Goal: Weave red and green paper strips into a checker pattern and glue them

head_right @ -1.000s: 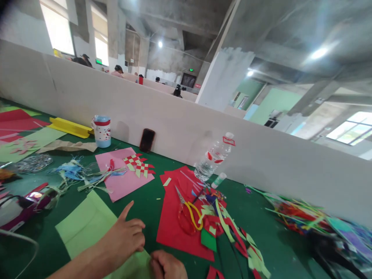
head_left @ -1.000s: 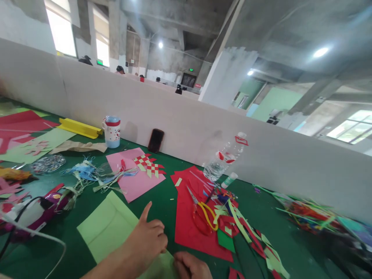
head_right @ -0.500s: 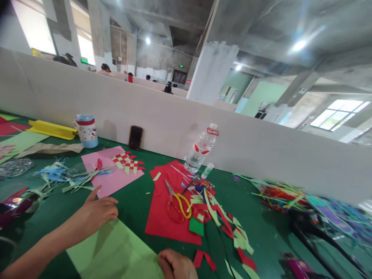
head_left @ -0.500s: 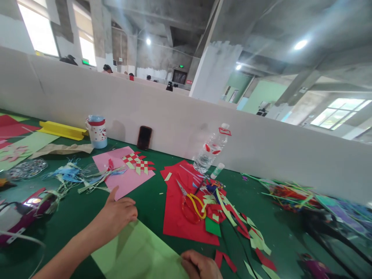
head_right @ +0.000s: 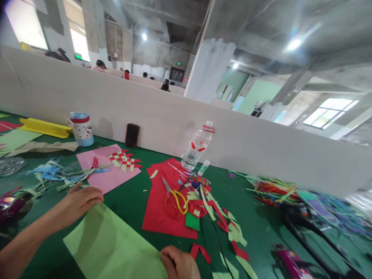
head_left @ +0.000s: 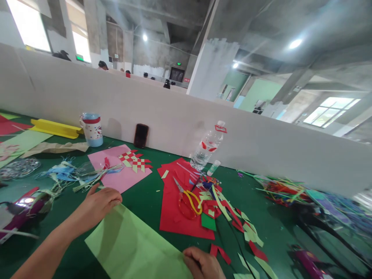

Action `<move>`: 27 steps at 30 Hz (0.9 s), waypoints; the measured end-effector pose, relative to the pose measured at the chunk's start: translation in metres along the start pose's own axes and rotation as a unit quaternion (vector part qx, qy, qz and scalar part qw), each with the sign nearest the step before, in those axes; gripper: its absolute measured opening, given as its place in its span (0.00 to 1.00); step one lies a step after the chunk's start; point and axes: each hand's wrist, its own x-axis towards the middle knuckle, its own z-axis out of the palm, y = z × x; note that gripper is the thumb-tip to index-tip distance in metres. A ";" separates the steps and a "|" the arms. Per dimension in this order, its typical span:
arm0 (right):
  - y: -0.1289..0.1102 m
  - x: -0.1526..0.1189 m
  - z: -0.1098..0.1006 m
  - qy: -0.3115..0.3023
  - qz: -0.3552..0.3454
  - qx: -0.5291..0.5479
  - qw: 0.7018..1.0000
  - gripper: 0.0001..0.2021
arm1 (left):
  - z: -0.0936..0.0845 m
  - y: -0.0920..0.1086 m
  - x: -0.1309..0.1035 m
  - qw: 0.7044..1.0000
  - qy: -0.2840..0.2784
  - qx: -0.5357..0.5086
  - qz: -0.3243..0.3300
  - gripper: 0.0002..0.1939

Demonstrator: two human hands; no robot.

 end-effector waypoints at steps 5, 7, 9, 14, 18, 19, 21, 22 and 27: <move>-0.013 0.007 0.013 -0.009 0.019 0.003 1.000 0.18 | -0.002 -0.012 0.009 0.999 0.038 0.021 -0.016 0.18; -0.022 0.011 0.019 -0.004 0.027 0.015 1.000 0.18 | -0.003 -0.014 0.013 0.996 0.074 0.036 -0.030 0.19; -0.031 0.014 0.025 0.005 0.034 0.032 0.999 0.17 | -0.001 -0.014 0.014 0.991 0.112 0.052 -0.044 0.21; -0.049 0.020 0.041 0.024 0.071 0.060 0.995 0.14 | 0.031 0.006 -0.007 0.989 0.135 0.067 -0.007 0.19; -0.062 0.020 0.044 0.021 0.105 0.030 0.994 0.14 | 0.071 0.038 -0.031 0.976 0.138 0.107 0.132 0.19; -0.065 0.019 0.043 0.021 0.108 0.022 0.994 0.15 | 0.080 0.046 -0.035 0.973 0.139 0.101 0.153 0.18; -0.070 0.017 0.043 0.022 0.107 0.011 0.994 0.14 | 0.093 0.060 -0.040 0.971 0.129 0.080 0.183 0.18; -0.072 0.016 0.043 0.024 0.106 0.007 0.994 0.14 | 0.098 0.065 -0.042 0.971 0.122 0.070 0.192 0.21; -0.075 0.014 0.047 0.036 0.097 0.001 0.995 0.11 | 0.111 0.075 -0.042 0.970 0.098 0.055 0.217 0.32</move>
